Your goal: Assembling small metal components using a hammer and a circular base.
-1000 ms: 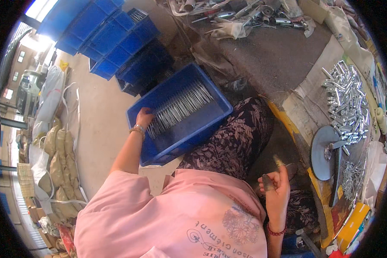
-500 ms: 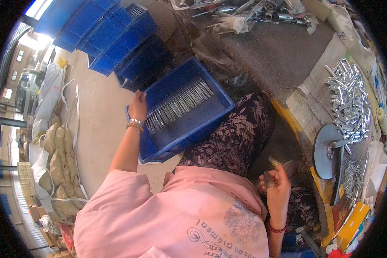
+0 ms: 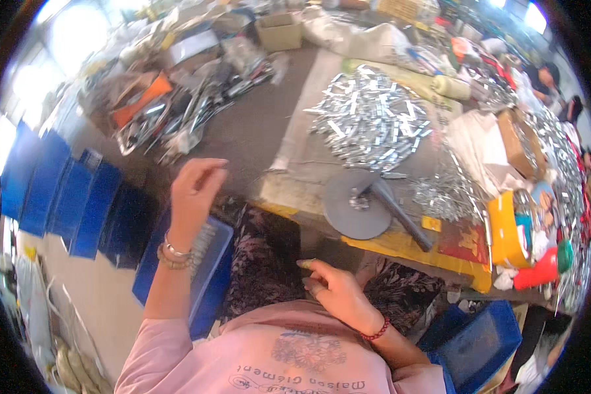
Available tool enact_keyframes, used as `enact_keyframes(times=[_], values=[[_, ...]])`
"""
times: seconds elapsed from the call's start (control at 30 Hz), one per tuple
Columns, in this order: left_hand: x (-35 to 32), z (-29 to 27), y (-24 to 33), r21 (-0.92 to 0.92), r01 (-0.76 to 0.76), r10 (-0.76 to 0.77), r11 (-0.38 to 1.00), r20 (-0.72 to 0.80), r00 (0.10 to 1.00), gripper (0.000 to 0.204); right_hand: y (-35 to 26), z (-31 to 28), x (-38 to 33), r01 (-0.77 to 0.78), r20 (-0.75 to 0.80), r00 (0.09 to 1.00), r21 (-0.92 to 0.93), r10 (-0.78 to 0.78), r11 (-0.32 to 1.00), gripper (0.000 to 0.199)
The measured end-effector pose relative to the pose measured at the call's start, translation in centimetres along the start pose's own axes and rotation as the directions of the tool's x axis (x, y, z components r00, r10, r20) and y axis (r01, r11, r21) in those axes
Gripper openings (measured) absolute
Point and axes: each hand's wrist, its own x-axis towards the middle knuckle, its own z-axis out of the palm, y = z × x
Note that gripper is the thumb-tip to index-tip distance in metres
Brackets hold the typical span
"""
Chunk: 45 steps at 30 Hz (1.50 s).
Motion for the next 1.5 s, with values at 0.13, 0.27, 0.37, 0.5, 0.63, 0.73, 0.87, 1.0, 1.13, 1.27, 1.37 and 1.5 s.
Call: enact_keyframes(times=[0.13, 0.27, 0.37, 0.5, 0.63, 0.73, 0.87, 1.0, 1.13, 1.27, 1.37, 1.5], values=[[4.8, 7.7, 2.4, -0.057, -0.129, 0.139, 0.990, 0.266, 0.954, 0.025, 1.7, -1.0, -1.1, 0.045, -0.074, 0.996, 0.032, -0.043, 0.998, 0.042], [8.7, 13.5, 3.3, 0.085, -0.164, 0.129, 0.983, 0.318, 0.939, 0.027, 1.3, -2.4, -2.6, 0.073, -0.148, 0.986, 0.019, -0.070, 0.997, 0.042], [9.9, 16.7, 4.2, 0.103, -0.296, 0.245, 0.950, 0.347, 0.905, 0.028, 2.3, -2.9, -3.5, 0.041, -0.194, 0.980, 0.033, -0.034, 0.999, 0.043], [10.8, 18.5, 3.9, 0.230, -0.500, 0.359, 0.835, 0.461, 0.811, 0.025, 1.8, -3.5, -4.3, 0.063, -0.217, 0.974, 0.020, -0.057, 0.998, 0.041], [11.4, 17.1, 3.8, 0.238, -0.525, 0.373, 0.817, 0.476, 0.796, 0.020, -0.1, -6.1, -5.6, 0.212, -0.267, 0.939, -0.044, -0.216, 0.976, 0.039], [9.6, 15.9, 5.5, 0.083, -0.411, 0.322, 0.908, 0.490, 0.810, 0.018, -1.4, -9.8, -6.7, 0.292, -0.390, 0.859, -0.161, -0.332, 0.943, 0.032], [5.5, 13.4, 8.4, -0.010, -0.344, 0.304, 0.939, 0.497, 0.813, 0.017, 0.2, -17.8, -3.3, 0.099, -0.674, 0.641, -0.404, -0.368, 0.910, 0.030], [2.2, 12.8, 10.4, -0.014, -0.301, 0.263, 0.953, 0.530, 0.806, 0.016, 2.8, -24.1, 1.6, -0.086, -0.723, 0.565, -0.531, -0.397, 0.843, 0.040], [0.0, 12.1, 10.2, 0.033, -0.373, 0.291, 0.927, 0.564, 0.773, 0.016, 4.0, -25.6, 9.6, -0.257, -0.704, 0.594, -0.624, -0.389, 0.738, 0.058], [-0.8, 12.6, 9.9, 0.027, -0.437, 0.358, 0.899, 0.530, 0.769, 0.016, 6.7, -26.9, 12.2, -0.325, -0.724, 0.627, -0.577, -0.286, 0.749, 0.058], [-0.9, 12.2, 10.4, -0.021, -0.358, 0.312, 0.934, 0.536, 0.784, 0.017, 5.6, -27.2, 11.1, -0.252, -0.696, 0.660, -0.561, -0.284, 0.789, 0.054], [-0.9, 13.1, 9.4, -0.067, -0.387, 0.368, 0.919, 0.493, 0.788, 0.015, 4.6, -27.3, 8.9, -0.127, -0.786, 0.400, -0.557, -0.471, 0.821, 0.055]])
